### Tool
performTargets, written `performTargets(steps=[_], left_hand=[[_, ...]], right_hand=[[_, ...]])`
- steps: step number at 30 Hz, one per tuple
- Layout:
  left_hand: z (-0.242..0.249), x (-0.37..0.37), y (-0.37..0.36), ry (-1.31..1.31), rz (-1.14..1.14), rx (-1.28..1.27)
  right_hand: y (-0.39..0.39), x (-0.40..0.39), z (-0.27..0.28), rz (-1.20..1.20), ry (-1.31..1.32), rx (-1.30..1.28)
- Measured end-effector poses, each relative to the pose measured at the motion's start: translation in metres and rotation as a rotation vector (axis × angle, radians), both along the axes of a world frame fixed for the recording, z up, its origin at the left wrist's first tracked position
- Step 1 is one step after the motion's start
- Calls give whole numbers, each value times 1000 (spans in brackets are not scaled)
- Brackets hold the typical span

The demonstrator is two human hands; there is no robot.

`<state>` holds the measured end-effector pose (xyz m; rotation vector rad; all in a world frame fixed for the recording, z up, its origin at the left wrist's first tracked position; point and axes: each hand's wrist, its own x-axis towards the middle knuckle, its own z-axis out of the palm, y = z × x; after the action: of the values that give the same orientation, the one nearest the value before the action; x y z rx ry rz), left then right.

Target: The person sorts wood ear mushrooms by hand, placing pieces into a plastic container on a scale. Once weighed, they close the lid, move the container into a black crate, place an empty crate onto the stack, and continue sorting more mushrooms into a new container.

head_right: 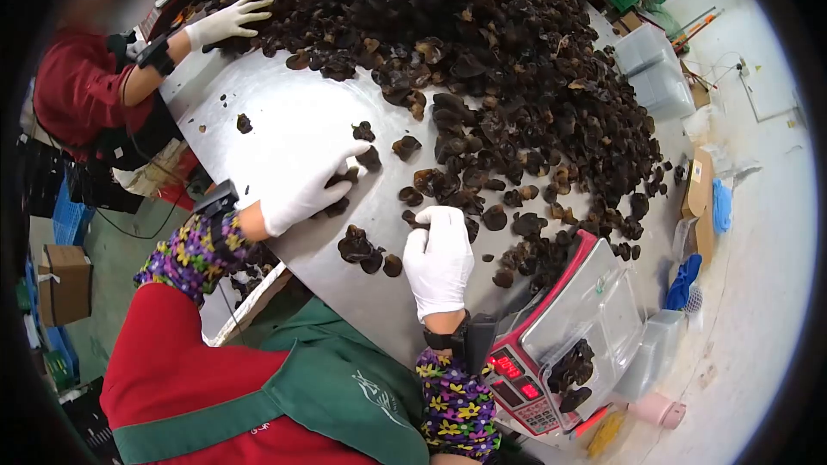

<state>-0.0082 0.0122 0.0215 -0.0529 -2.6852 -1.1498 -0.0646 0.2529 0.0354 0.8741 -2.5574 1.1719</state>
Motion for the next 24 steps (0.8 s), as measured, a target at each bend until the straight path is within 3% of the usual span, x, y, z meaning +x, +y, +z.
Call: performTargets(steps=[2, 4, 6, 8, 10, 12, 13, 15, 16, 18, 19, 22, 24], left_hand=[[7, 12, -3, -121, -3, 103], [6, 24, -11, -288, 130, 726], [1, 32, -26, -228, 108, 706], [-4, 43, -39, -245, 86, 915], [0, 53, -43, -231, 88, 932], [3, 63, -42, -261, 193, 714], [-3, 64, -42, -269, 191, 718], [-20, 65, -42, -171, 117, 371], [-21, 65, -36, -175, 110, 376], [-18, 61, -16, 31, 99, -36], [-21, 57, -9, 93, 82, -157], [-28, 49, 5, 126, 20, -332], [-30, 50, 7, 78, -4, -261]], right_hand=[[-8, -5, 1, 5, -1, 29], [-17, -9, 1, 47, -67, -6], [-22, -9, 2, 77, -108, -65], [-16, -8, 4, 147, -248, -164], [-4, -1, 6, 137, -318, -124], [9, 11, 6, 120, -297, -91], [14, 20, 9, 116, -304, -88], [18, 37, 15, 81, -348, -7], [19, 40, 9, 73, -352, -2], [20, 43, -8, 132, -130, 57], [17, 48, -8, 128, -165, 110], [4, 55, -22, 143, -5, 149], [-9, 61, -25, 149, 66, 276]])
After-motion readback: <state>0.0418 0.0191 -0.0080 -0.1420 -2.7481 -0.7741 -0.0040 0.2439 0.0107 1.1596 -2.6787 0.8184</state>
